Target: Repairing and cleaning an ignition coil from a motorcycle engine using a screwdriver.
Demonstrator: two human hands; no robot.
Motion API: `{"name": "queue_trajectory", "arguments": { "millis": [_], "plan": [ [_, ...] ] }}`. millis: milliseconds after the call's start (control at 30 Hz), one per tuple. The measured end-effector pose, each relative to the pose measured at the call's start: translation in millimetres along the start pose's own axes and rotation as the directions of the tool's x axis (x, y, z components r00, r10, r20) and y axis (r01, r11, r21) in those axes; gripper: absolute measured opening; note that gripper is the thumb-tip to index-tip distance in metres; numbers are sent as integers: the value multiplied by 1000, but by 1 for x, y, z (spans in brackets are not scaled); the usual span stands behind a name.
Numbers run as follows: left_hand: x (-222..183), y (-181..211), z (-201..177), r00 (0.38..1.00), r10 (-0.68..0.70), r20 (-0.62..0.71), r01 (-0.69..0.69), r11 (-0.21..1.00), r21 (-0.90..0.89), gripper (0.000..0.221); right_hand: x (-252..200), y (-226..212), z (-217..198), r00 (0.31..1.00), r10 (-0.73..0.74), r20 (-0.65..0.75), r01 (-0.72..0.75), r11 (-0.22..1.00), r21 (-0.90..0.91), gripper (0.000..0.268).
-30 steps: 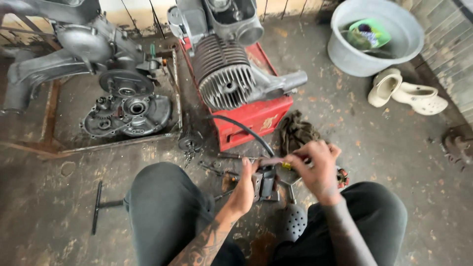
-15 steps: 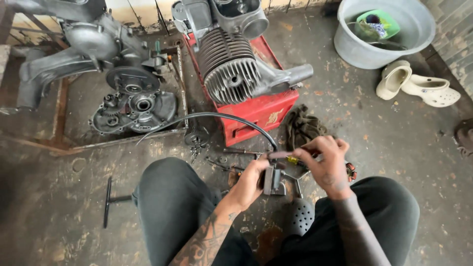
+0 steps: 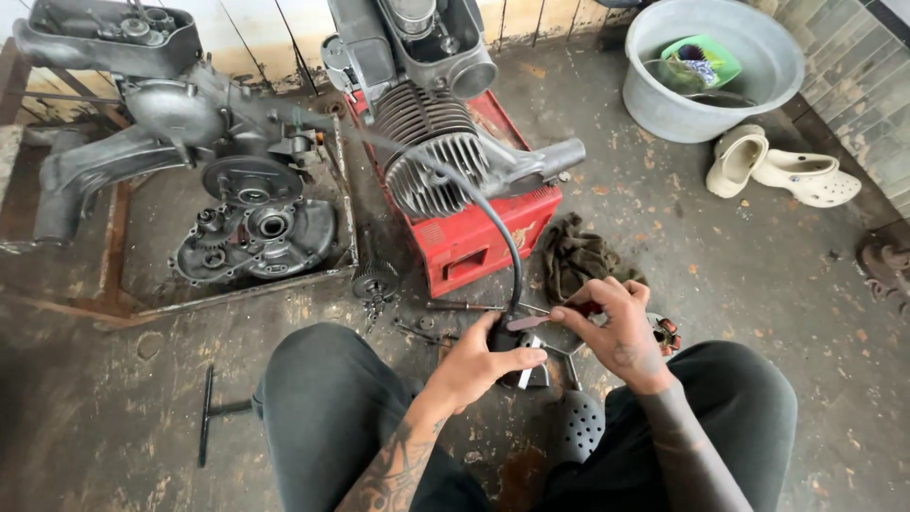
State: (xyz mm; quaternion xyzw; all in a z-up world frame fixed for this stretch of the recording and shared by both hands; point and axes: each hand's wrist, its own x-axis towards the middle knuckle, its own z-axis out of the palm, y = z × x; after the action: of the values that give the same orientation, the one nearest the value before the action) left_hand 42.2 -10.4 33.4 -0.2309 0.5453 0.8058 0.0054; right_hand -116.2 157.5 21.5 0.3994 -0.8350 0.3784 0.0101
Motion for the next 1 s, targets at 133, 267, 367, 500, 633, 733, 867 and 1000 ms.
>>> {"name": "queue_trajectory", "arguments": {
  "millis": [133,267,367,500,633,733,867,1000],
  "plan": [
    [4,-7,-2,997,21,-76,-21,1000,5,86,1,-4,-1,999,41,3,-41,999,28,32],
    [-3,1,-3,992,31,-123,-26,999,42,86,-2,-14,0,999,-15,-34,13,998,-63,31],
    [3,-10,-6,989,60,-133,-51,996,69,88,0,-10,4,1000,-17,-19,15,998,-58,29],
    [9,-20,0,981,136,-142,-122,987,100,87,-7,21,18,993,83,-85,-85,996,-21,29],
    [2,0,10,970,197,-143,-179,975,131,85,-8,0,18,995,96,-32,-93,992,91,31],
    [1,5,13,965,205,-166,-174,967,186,87,-3,33,25,986,141,-87,-136,989,61,34],
    [3,-5,7,960,219,-172,-171,952,256,84,-6,13,18,990,123,-72,-117,990,83,33],
    [9,-12,6,964,221,-147,-209,973,97,82,-4,25,25,994,109,-33,-106,991,82,33]
  ]
}}
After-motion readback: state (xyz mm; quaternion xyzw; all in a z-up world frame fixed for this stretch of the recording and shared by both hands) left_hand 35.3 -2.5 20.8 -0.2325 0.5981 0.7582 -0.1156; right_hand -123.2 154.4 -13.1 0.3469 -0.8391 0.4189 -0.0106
